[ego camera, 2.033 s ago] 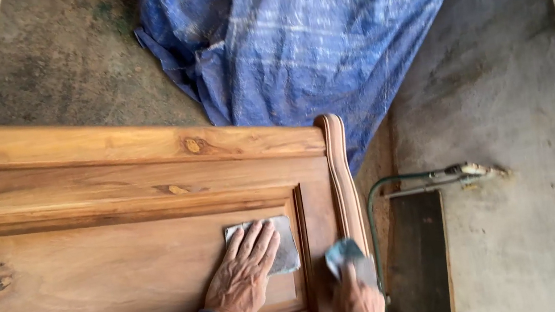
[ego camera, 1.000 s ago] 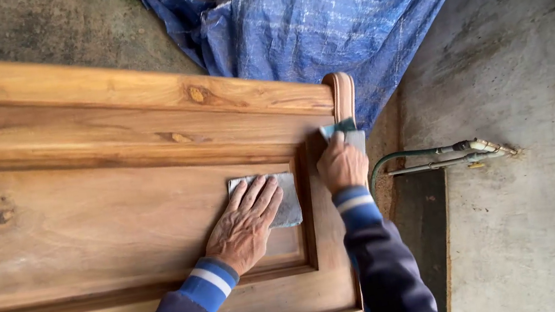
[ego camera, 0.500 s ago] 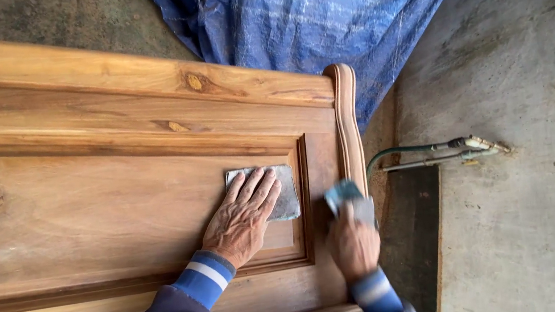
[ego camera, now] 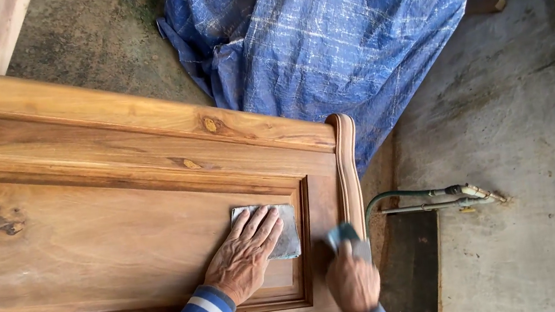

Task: The recorder is sanding a wooden furniture panel and wiping it with a cloth.

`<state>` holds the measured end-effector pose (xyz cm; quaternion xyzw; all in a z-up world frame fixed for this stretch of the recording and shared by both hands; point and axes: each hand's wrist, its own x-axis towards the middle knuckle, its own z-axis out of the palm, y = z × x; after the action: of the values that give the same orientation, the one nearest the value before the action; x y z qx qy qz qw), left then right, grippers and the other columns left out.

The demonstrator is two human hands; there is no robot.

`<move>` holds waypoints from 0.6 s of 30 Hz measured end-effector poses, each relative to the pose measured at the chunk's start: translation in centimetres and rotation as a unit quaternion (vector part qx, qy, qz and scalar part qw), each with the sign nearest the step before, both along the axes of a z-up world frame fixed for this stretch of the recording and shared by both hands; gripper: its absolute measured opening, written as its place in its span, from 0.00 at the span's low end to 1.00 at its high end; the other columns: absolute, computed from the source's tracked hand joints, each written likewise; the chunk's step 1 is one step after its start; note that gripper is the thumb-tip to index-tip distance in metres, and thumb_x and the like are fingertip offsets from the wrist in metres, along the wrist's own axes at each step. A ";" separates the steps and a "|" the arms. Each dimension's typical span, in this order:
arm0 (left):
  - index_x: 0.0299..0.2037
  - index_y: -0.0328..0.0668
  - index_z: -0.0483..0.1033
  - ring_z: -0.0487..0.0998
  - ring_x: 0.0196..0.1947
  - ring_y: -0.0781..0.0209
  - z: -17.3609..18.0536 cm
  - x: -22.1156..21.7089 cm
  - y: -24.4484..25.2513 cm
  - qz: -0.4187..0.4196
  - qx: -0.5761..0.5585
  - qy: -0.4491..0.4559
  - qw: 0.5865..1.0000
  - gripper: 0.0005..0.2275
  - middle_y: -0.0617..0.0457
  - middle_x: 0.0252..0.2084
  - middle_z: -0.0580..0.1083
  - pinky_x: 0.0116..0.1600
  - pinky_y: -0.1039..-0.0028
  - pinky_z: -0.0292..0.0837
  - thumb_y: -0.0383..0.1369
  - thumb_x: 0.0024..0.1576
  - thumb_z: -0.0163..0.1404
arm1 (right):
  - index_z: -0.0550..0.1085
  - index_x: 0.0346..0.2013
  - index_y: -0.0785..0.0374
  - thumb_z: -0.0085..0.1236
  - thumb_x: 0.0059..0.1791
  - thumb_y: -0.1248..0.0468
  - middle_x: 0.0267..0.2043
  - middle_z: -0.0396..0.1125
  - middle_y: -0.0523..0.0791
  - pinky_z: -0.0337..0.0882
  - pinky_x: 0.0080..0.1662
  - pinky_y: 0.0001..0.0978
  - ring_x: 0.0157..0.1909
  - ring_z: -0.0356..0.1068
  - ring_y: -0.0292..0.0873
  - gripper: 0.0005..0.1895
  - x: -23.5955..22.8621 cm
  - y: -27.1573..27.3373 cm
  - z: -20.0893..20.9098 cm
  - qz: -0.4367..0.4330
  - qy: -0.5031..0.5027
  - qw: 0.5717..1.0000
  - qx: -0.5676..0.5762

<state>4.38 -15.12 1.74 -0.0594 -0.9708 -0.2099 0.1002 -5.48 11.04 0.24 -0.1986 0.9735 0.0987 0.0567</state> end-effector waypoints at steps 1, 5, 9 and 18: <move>0.67 0.33 0.60 0.52 0.73 0.46 0.3 -0.2 -0.1 0.003 0.000 0.000 1.000 0.27 0.42 0.73 0.57 0.74 0.54 0.41 0.31 0.55 0.43 | 0.65 0.50 0.60 0.47 0.52 0.60 0.16 0.66 0.45 0.68 0.19 0.40 0.14 0.66 0.43 0.13 -2.9 -2.0 0.3 0.003 0.000 1.000 0.000; 0.67 0.33 0.60 0.52 0.73 0.46 0.6 -0.2 -0.2 -0.002 -0.008 -0.027 1.000 0.28 0.42 0.73 0.56 0.74 0.54 0.41 0.32 0.54 0.44 | 0.66 0.46 0.61 0.47 0.53 0.62 0.18 0.67 0.49 0.68 0.23 0.47 0.18 0.68 0.52 0.09 -12.8 -7.5 -1.7 0.070 0.100 0.990 -0.077; 0.68 0.35 0.60 0.53 0.74 0.47 0.5 0.1 -0.1 -0.004 -0.012 -0.025 1.000 0.27 0.43 0.73 0.57 0.75 0.55 0.42 0.33 0.55 0.44 | 0.67 0.41 0.62 0.49 0.54 0.57 0.22 0.69 0.53 0.70 0.26 0.50 0.22 0.70 0.56 0.11 -10.6 -6.9 0.4 0.102 0.131 0.984 -0.067; 0.69 0.36 0.59 0.53 0.74 0.47 -0.8 0.0 0.1 -0.004 -0.014 -0.004 1.000 0.26 0.43 0.74 0.57 0.75 0.54 0.42 0.34 0.58 0.41 | 0.68 0.50 0.60 0.47 0.48 0.62 0.13 0.68 0.50 0.66 0.19 0.46 0.12 0.66 0.49 0.15 8.8 6.3 1.6 0.040 -0.041 0.996 -0.065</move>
<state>4.36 -15.03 0.95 -0.0643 -0.9737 -0.1970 0.0950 3.34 17.31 1.89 -0.2447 0.9659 0.0291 0.0798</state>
